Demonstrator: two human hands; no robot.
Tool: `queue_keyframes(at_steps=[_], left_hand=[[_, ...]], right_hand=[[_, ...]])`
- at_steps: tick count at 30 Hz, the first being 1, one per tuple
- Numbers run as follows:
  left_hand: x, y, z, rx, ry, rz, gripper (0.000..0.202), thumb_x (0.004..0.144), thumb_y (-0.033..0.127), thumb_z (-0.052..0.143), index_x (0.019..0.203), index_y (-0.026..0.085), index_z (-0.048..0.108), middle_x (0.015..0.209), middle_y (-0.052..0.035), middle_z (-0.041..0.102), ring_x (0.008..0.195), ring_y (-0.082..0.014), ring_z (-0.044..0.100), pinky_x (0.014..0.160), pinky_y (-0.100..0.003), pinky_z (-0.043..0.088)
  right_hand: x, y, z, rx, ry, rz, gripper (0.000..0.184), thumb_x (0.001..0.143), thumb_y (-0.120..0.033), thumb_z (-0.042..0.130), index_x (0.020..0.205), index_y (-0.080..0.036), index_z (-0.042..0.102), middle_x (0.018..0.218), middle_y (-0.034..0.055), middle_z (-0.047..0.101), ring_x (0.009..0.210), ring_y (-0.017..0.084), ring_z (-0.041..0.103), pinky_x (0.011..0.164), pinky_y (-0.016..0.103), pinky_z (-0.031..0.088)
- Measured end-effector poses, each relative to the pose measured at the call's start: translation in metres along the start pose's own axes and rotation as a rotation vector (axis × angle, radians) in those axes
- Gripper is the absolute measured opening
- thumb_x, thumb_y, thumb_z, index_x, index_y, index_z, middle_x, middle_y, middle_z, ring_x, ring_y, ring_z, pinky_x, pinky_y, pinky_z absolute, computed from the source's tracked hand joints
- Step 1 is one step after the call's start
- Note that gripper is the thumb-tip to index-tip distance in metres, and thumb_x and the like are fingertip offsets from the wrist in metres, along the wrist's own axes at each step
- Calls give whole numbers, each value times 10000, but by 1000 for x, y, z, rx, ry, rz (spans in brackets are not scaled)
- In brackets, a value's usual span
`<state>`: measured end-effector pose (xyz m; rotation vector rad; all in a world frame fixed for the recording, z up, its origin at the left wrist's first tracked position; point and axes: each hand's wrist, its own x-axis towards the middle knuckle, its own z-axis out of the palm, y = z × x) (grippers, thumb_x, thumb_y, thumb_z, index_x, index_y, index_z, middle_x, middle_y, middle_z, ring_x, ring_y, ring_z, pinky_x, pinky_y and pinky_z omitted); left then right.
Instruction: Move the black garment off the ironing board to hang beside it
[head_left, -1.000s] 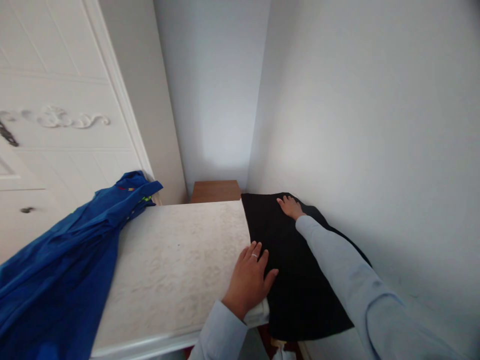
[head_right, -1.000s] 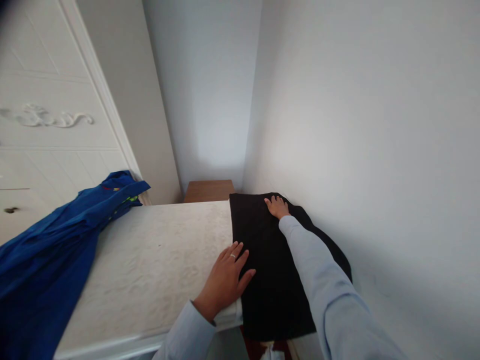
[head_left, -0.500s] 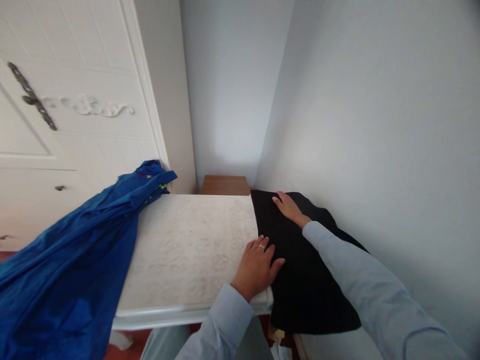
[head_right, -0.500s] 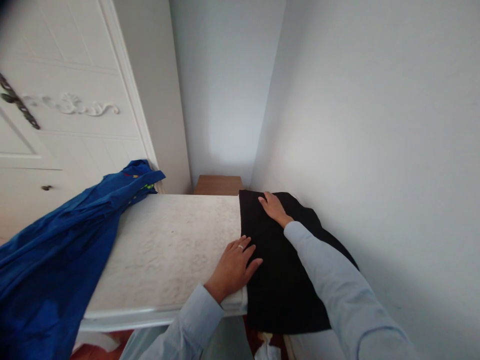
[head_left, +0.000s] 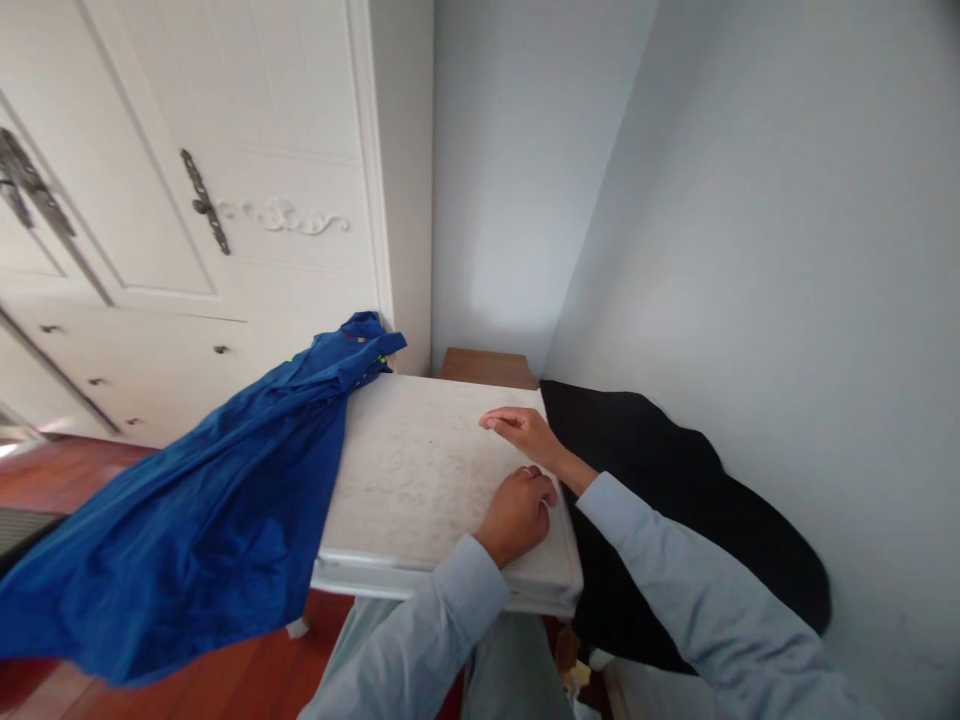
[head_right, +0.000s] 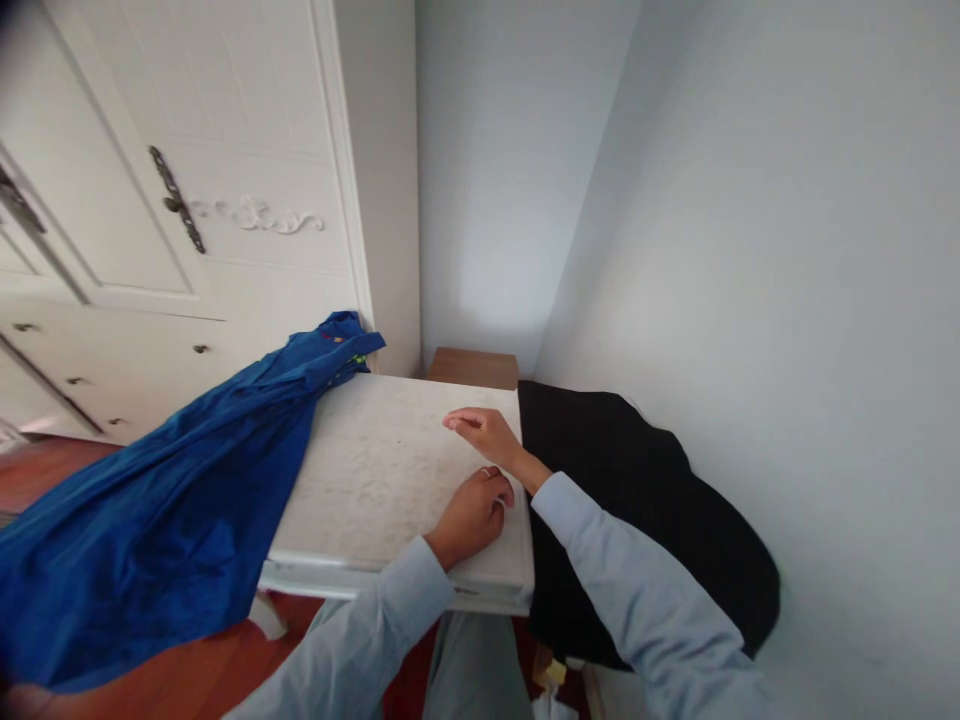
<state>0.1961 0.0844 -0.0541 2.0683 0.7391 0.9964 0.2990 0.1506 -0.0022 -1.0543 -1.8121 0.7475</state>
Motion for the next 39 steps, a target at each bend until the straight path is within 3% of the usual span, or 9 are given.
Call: queue_keyframes(at_steps=[3, 7, 10, 12, 15, 19, 31, 35, 39], left_hand=[[8, -15, -39, -435, 113, -229, 171, 536, 22, 464, 524, 190, 494, 535, 11, 476, 553, -135, 452, 573, -261, 387], [27, -30, -99, -918, 160, -344, 188, 555, 74, 463, 569, 207, 332, 507, 77, 279, 393, -69, 233, 433, -208, 217], [36, -36, -134, -1331, 83, -368, 234, 523, 63, 509, 617, 198, 343, 553, 77, 282, 398, -55, 278, 428, -190, 243], [37, -42, -147, -1429, -13, -382, 207, 551, 103, 545, 648, 197, 388, 574, 59, 331, 436, -72, 366, 439, -193, 293], [37, -54, -153, -1486, -97, -431, 201, 686, 239, 586, 656, 206, 390, 543, 62, 302, 416, -80, 340, 405, -185, 262], [38, -67, -153, -1526, 2, -470, 336, 816, 292, 555, 612, 218, 299, 477, 97, 160, 345, -68, 139, 357, -177, 136], [43, -74, -157, -1436, -54, -647, 518, 897, 388, 490, 499, 220, 203, 393, 88, 133, 312, -79, 122, 309, -184, 173], [43, -78, -158, -1352, -78, -822, 499, 906, 367, 459, 494, 222, 217, 374, 84, 157, 298, -75, 115, 292, -181, 134], [42, -82, -156, -1346, -160, -906, 502, 889, 377, 494, 496, 225, 221, 366, 91, 149, 292, -68, 103, 280, -174, 117]], right_hand=[[5, 10, 7, 176, -28, 108, 307, 804, -492, 695, 857, -201, 776, 885, 60, 774, 799, 210, 711, 764, 371, 577], [10, 15, 22, 318, 4, 149, 319, 743, -483, 758, 908, -211, 792, 889, 53, 772, 739, 195, 690, 694, 360, 577], [17, 10, 31, 351, 98, 125, 259, 750, -412, 757, 929, -231, 797, 952, 60, 772, 741, 187, 680, 699, 360, 569], [24, 8, 36, 344, 158, 94, 189, 762, -376, 740, 878, -238, 798, 932, 56, 767, 720, 177, 669, 683, 347, 558], [30, 12, 42, 320, 174, 27, 145, 756, -373, 746, 822, -250, 785, 864, 36, 737, 684, 165, 646, 627, 323, 538], [27, 28, 51, 322, 181, 10, 156, 753, -388, 773, 814, -246, 755, 806, 19, 688, 669, 160, 632, 618, 318, 530], [12, 41, 60, 200, 161, -46, 175, 835, -394, 722, 792, -238, 653, 786, 22, 636, 690, 178, 614, 627, 318, 514], [7, 35, 63, 59, 118, -195, 81, 907, -315, 642, 960, -257, 661, 889, 27, 648, 698, 163, 617, 645, 320, 527], [3, 31, 63, -81, 37, -399, 205, 954, -261, 577, 1129, -283, 681, 1026, 60, 652, 840, 180, 640, 713, 329, 551]])
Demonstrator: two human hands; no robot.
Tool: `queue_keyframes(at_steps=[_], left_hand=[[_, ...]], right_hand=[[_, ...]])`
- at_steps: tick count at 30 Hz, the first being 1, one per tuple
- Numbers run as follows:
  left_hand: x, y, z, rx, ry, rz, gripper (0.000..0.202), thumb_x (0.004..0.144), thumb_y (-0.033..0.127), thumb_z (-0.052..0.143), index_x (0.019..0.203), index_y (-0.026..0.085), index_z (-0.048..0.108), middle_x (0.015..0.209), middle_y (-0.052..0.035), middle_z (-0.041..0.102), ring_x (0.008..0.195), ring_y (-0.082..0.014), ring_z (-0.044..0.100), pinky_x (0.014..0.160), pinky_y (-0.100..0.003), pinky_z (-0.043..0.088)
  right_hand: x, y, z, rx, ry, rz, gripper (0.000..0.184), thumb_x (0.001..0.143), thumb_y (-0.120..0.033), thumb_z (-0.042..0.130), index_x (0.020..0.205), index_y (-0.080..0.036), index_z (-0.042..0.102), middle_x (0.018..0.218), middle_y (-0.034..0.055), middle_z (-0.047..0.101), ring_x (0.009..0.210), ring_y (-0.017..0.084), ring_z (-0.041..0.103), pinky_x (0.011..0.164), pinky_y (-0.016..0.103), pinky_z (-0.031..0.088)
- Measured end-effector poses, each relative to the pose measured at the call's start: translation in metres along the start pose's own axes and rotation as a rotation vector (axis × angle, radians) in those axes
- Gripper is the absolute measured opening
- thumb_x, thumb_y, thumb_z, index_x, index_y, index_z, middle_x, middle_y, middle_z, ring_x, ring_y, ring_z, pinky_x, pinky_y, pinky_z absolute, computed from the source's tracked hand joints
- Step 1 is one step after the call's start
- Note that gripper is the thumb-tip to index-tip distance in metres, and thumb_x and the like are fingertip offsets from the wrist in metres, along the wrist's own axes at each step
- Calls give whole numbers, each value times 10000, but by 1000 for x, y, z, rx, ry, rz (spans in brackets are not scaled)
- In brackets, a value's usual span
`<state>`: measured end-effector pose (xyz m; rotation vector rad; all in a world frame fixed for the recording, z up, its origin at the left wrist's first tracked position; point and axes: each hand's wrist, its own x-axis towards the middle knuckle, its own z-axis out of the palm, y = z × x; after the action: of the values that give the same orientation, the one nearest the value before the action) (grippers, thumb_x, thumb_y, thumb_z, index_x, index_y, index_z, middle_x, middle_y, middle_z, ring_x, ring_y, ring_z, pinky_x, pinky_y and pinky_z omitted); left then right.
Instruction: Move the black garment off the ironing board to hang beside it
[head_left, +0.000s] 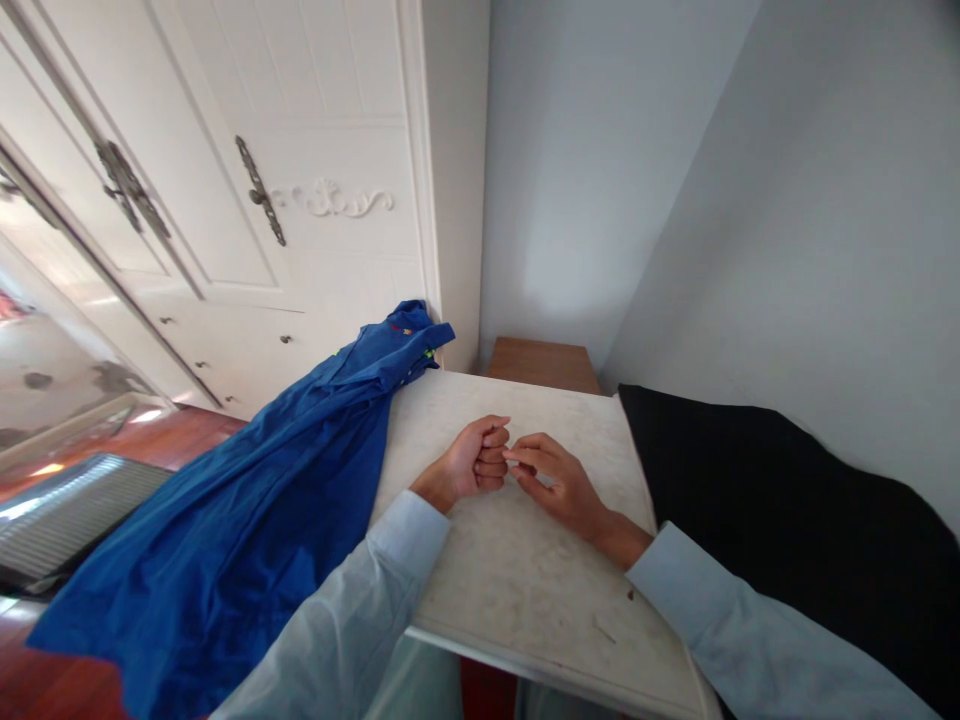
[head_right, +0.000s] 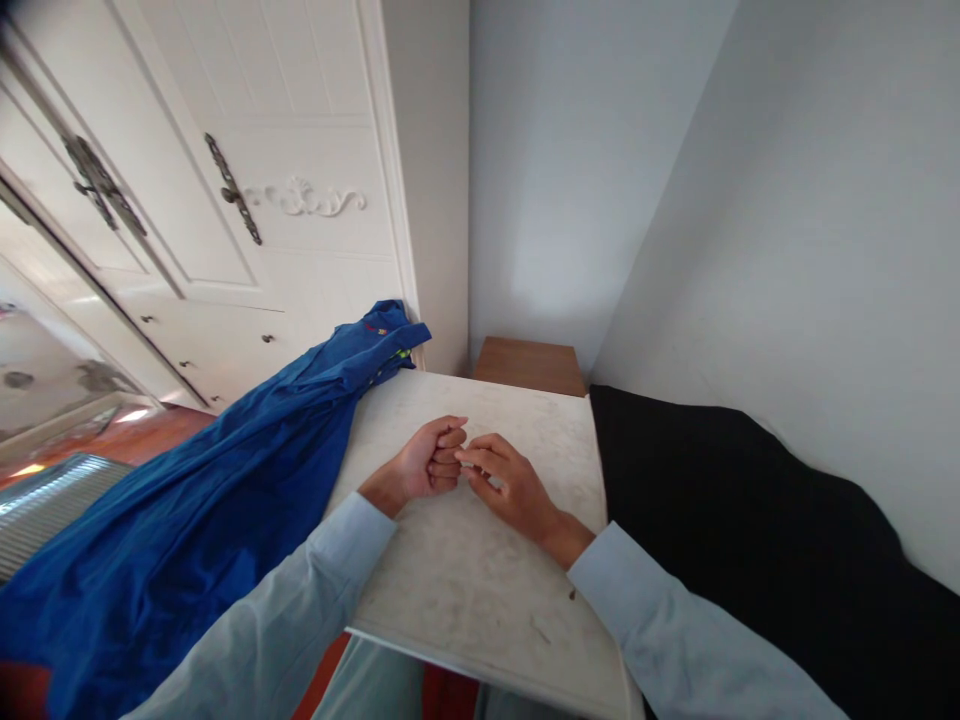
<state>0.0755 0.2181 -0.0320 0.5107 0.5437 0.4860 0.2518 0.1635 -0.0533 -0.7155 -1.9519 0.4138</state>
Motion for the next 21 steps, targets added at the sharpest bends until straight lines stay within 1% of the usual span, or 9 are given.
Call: queue_keyframes(at_steps=[4, 7, 10, 13, 21], left_hand=[[-1, 0, 1, 34, -54, -77, 509, 870, 368, 539, 500, 226, 220, 376, 96, 154, 293, -62, 109, 274, -163, 141], [-4, -1, 4, 66, -72, -103, 523, 855, 364, 580, 503, 225, 220, 385, 102, 159, 298, -56, 109, 272, -155, 159], [-6, -1, 7, 71, -60, -102, 527, 855, 360, 589, 501, 223, 222, 389, 102, 168, 302, -54, 103, 268, -153, 165], [-7, -1, 9, 72, -44, -107, 519, 884, 357, 546, 491, 222, 236, 386, 97, 171, 303, -55, 91, 264, -154, 156], [-9, -1, 8, 37, -83, -126, 510, 926, 343, 490, 488, 220, 258, 400, 99, 141, 308, -54, 71, 268, -160, 153]], right_hand=[[0, 0, -2, -67, -10, -68, 221, 972, -233, 551, 1139, -287, 685, 1022, 67, 650, 937, 198, 643, 800, 356, 567], [0, -1, -3, -86, -7, -127, 202, 971, -201, 552, 1111, -270, 680, 1043, 75, 651, 959, 197, 649, 811, 355, 574], [0, -2, -3, -103, -1, -172, 183, 965, -178, 559, 1085, -259, 671, 1043, 78, 650, 955, 194, 654, 797, 344, 580], [0, -3, -4, -99, -4, -174, 167, 961, -175, 564, 1066, -261, 662, 1033, 72, 651, 951, 195, 657, 801, 347, 582], [0, -3, -4, -98, -20, -185, 147, 954, -148, 568, 1038, -246, 638, 1034, 72, 638, 955, 187, 644, 812, 338, 572]])
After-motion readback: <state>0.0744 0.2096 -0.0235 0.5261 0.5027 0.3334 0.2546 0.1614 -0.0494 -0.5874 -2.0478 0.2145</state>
